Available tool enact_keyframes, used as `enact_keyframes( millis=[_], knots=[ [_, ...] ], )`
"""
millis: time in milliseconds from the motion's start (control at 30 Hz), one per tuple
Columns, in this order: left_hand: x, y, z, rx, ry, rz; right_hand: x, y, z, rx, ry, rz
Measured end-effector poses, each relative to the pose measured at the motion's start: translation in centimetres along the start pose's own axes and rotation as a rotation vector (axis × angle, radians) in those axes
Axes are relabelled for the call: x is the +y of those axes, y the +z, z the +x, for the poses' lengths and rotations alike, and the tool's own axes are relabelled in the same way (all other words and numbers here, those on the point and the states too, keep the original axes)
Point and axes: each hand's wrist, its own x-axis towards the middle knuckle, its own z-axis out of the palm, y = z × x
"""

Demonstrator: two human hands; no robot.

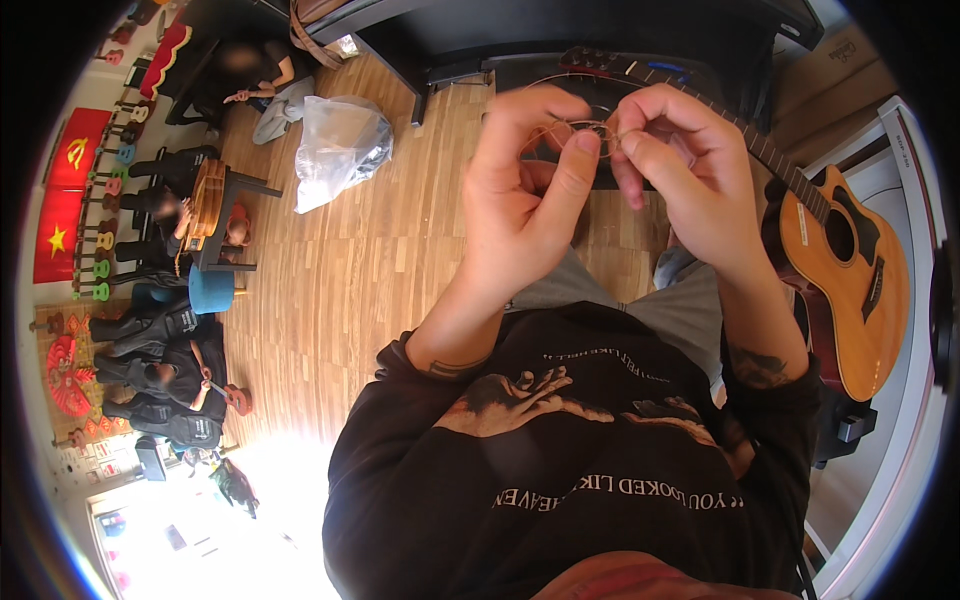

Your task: The person sits in a room with musical instruments and manipulates a small bundle of thin wires. They untangle the wires, separate individual strands, and twist them together with their fingers. The person handles the wires repeatedly, attempting to organize or connect them.

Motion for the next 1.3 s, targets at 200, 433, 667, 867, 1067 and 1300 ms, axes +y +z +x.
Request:
enact_keyframes(
  millis=[200, 433, 667, 867, 1067, 1300],
  knots=[
    [0.0, -0.5, 0.1, -0.114, 0.073, 0.145, 0.1, 0.6, -0.3, 0.023, -0.029, 0.003],
    [-0.2, -0.4, 0.0, -0.114, 0.087, 0.131, -0.6, -0.4, -0.3, -0.021, -0.002, -0.072],
    [-0.1, -0.4, 0.1, -0.145, 0.043, 0.101, -2.4, -1.8, 0.1, -0.095, 0.01, -0.225],
    [0.3, -0.7, -0.1, -0.18, -0.017, 0.138, -4.5, -1.4, 0.2, -0.161, 0.1, -0.491],
    [0.9, -0.6, -0.3, -0.215, -0.06, 0.159, -4.8, -1.1, 0.3, -0.182, 0.16, -0.591],
    [0.6, -0.8, -0.5, -0.224, -0.04, 0.114, -3.3, -1.7, -0.3, -0.11, 0.226, -0.342]
  ],
)
